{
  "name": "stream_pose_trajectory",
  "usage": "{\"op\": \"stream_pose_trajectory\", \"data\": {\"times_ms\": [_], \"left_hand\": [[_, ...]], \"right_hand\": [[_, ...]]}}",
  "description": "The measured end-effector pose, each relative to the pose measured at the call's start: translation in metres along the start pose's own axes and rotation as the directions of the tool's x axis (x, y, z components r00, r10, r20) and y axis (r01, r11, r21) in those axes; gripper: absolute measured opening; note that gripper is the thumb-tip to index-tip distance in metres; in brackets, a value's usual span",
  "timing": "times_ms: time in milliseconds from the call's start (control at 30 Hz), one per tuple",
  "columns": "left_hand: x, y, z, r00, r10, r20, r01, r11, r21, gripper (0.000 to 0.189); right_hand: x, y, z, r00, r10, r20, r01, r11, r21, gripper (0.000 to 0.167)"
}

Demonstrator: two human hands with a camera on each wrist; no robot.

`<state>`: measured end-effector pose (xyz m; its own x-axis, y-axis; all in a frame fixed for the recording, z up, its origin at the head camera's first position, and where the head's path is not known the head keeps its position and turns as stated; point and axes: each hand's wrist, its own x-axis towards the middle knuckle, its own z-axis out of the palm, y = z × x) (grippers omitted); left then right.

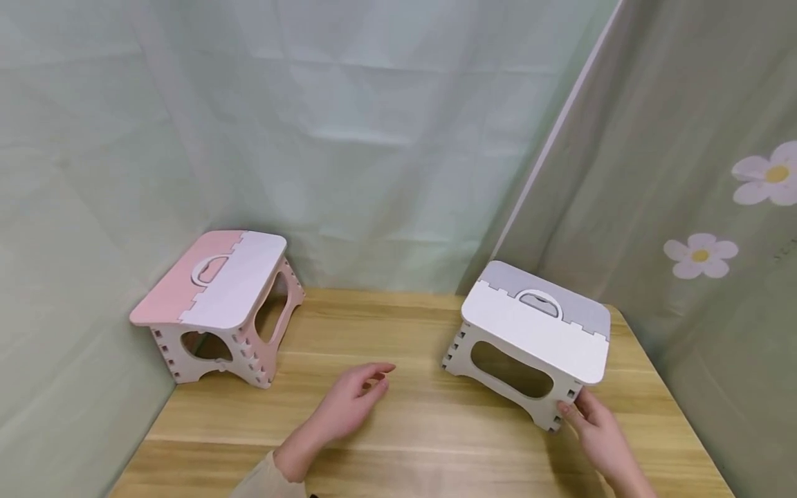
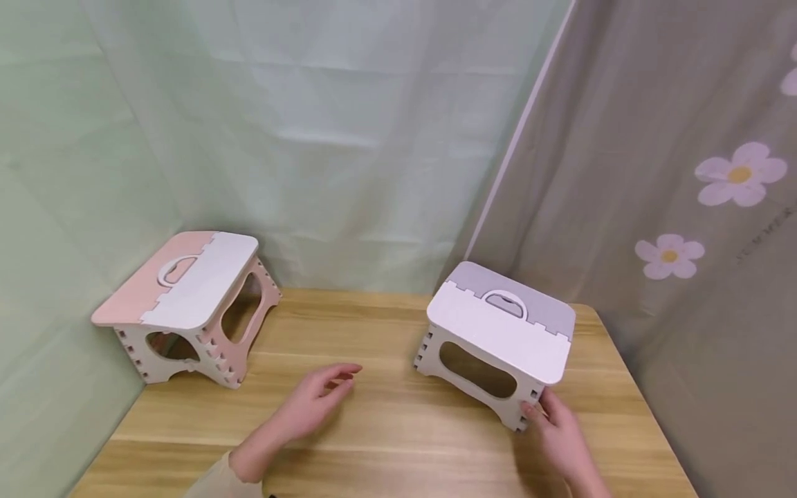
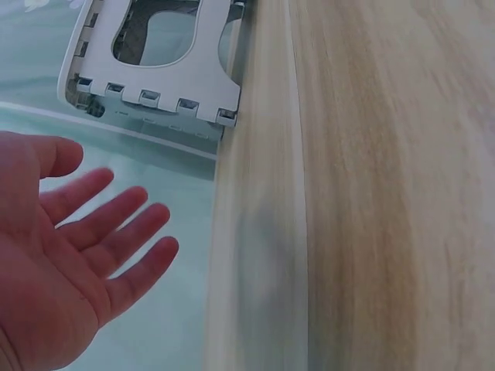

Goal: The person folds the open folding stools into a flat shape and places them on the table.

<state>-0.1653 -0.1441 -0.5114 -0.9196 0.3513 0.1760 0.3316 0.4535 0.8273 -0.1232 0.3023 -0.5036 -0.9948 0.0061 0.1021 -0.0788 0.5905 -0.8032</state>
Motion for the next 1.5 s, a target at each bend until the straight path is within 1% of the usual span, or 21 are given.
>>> {"op": "stream_pose_trajectory", "data": {"times_ms": [67,233,333,533,633,833,933,1100,1200,1333,1500], "left_hand": [[0.001,0.000,0.000,1.000,-0.019,-0.015,0.018,1.000,-0.024,0.037],[0.005,-0.001,0.001,0.995,-0.088,-0.048,0.084,0.993,-0.079,0.045],[0.006,-0.001,0.002,0.991,-0.118,-0.061,0.112,0.989,-0.096,0.049],[0.008,-0.002,0.006,0.989,-0.134,-0.061,0.129,0.989,-0.077,0.055],[0.009,-0.003,0.009,0.988,-0.144,-0.055,0.139,0.987,-0.076,0.058],[0.011,-0.006,0.014,0.983,-0.174,-0.050,0.168,0.980,-0.109,0.065],[0.012,-0.008,0.016,0.984,-0.171,-0.051,0.164,0.980,-0.112,0.065],[0.014,-0.009,0.020,0.987,-0.144,-0.069,0.134,0.982,-0.133,0.061],[0.014,-0.008,0.021,0.987,-0.135,-0.084,0.120,0.979,-0.166,0.058],[0.013,-0.008,0.022,0.986,-0.128,-0.105,0.101,0.968,-0.230,0.055],[0.015,-0.007,0.024,0.988,-0.110,-0.110,0.075,0.956,-0.283,0.056]], "right_hand": [[0.000,0.000,0.001,1.000,-0.007,0.003,0.007,1.000,0.022,0.044],[0.003,-0.002,0.006,0.999,-0.033,0.027,0.031,0.997,0.075,0.041],[0.003,-0.003,0.008,0.999,-0.032,0.039,0.029,0.997,0.077,0.040],[0.002,-0.003,0.012,0.999,-0.034,0.028,0.033,0.999,0.038,0.036],[0.003,-0.004,0.015,0.999,-0.045,0.027,0.044,0.998,0.046,0.033],[0.005,-0.007,0.021,0.997,-0.062,0.044,0.059,0.996,0.073,0.030],[0.006,-0.009,0.024,0.996,-0.063,0.061,0.058,0.994,0.089,0.030],[0.009,-0.009,0.027,0.992,-0.094,0.086,0.083,0.989,0.121,0.030],[0.010,-0.010,0.030,0.989,-0.100,0.105,0.085,0.987,0.137,0.032],[0.013,-0.011,0.033,0.989,-0.087,0.122,0.067,0.984,0.165,0.033],[0.014,-0.011,0.036,0.985,-0.109,0.134,0.079,0.975,0.209,0.033]]}}
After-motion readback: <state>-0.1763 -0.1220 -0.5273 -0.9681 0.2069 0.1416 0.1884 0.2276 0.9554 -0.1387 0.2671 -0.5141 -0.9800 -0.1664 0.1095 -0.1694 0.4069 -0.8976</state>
